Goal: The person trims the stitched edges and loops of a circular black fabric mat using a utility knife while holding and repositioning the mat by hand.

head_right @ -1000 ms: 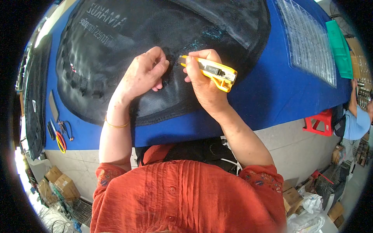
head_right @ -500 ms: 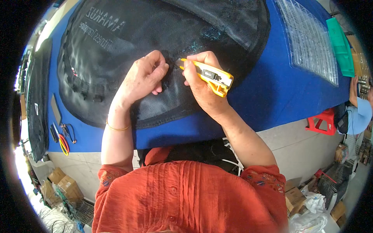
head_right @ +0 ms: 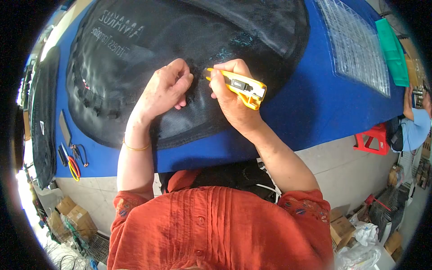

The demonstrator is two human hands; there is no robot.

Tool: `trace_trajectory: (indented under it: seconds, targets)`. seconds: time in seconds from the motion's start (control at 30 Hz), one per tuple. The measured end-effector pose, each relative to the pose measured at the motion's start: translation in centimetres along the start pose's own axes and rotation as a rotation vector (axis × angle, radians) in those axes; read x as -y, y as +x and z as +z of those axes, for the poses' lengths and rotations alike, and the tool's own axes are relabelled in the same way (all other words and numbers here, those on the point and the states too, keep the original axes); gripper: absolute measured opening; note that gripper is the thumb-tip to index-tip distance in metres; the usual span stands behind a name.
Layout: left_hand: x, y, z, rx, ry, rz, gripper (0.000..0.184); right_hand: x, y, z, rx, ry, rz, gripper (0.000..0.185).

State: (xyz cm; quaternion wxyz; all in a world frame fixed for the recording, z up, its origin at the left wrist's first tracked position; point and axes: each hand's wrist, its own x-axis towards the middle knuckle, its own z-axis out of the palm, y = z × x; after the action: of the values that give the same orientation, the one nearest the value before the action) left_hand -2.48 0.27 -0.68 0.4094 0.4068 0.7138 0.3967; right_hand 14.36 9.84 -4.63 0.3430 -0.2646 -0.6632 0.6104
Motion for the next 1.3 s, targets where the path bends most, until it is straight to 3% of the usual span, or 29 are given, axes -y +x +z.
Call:
trace_trajectory:
  seconds: [0.53, 0.63, 0.7, 0.8, 1.3]
  targets:
    - [-0.07, -0.19, 0.25, -0.031, -0.021, -0.018, 0.019, 0.20, -0.30, -0.06, -0.037, -0.028, 0.015, 0.012]
    - [0.05, -0.14, 0.36, -0.043, 0.054, 0.032, 0.019, 0.06, -0.23, 0.05, -0.057, -0.024, -0.007, 0.013]
    - [0.71, 0.24, 0.56, -0.086, 0.178, 0.191, 0.020, -0.07, -0.26, 0.07, -0.062, -0.032, -0.006, 0.014]
    - [0.24, 0.12, 0.46, -0.030, 0.083, 0.072, 0.019, -0.09, -0.27, 0.05, -0.064, -0.045, -0.014, 0.015]
    - [-0.13, -0.04, -0.02, -0.015, 0.022, 0.019, 0.022, 0.13, -0.54, 0.60, -0.070, -0.011, -0.056, 0.017]
